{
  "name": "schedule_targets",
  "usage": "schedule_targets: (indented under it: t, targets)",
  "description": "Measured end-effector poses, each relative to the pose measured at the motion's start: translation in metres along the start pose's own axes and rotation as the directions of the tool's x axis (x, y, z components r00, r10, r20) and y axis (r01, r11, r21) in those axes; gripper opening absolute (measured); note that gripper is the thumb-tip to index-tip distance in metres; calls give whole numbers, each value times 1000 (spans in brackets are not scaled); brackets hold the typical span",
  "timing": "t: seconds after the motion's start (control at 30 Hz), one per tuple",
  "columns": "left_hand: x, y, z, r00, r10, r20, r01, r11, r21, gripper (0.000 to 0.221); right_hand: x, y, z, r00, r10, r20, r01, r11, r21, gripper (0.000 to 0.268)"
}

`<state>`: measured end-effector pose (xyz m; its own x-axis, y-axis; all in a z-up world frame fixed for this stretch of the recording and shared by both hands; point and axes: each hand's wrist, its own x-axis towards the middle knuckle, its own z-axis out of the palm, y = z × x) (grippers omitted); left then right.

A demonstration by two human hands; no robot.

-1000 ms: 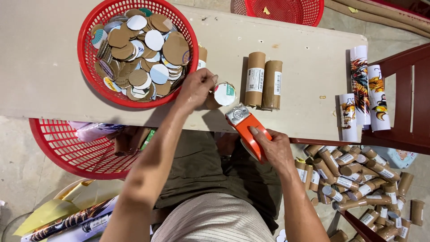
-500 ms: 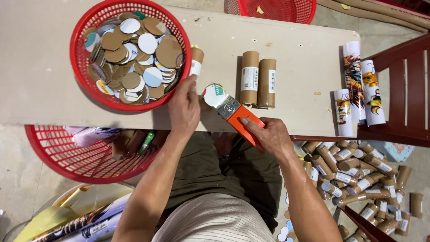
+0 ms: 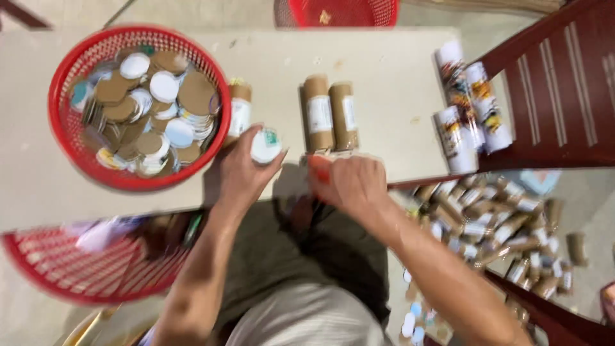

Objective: Sealing the ends of cardboard tubes with cardboard discs and tape.

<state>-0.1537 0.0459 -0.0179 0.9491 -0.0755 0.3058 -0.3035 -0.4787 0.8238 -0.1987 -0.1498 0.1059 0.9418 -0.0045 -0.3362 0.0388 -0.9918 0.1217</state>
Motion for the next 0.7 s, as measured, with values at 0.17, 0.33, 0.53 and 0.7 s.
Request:
schedule_targets:
  t: [0.17, 0.33, 0.53, 0.7]
  targets:
    - [30, 19, -34, 849, -140, 510, 157, 988, 10, 72, -29, 38, 5, 992, 85, 93, -106, 959, 263, 68]
    - [61, 34, -39, 587, -244, 772, -59, 938, 341, 90, -64, 52, 1, 966, 200, 166, -259, 696, 669, 57]
    - [47, 64, -69, 632, -231, 740, -19, 950, 313, 125, -76, 67, 24, 917, 277, 289, -394, 501, 770, 52]
    - [-6, 106, -81, 649, -374, 662, 548, 834, -66, 80, -84, 85, 43, 979, 147, 143, -197, 485, 852, 43]
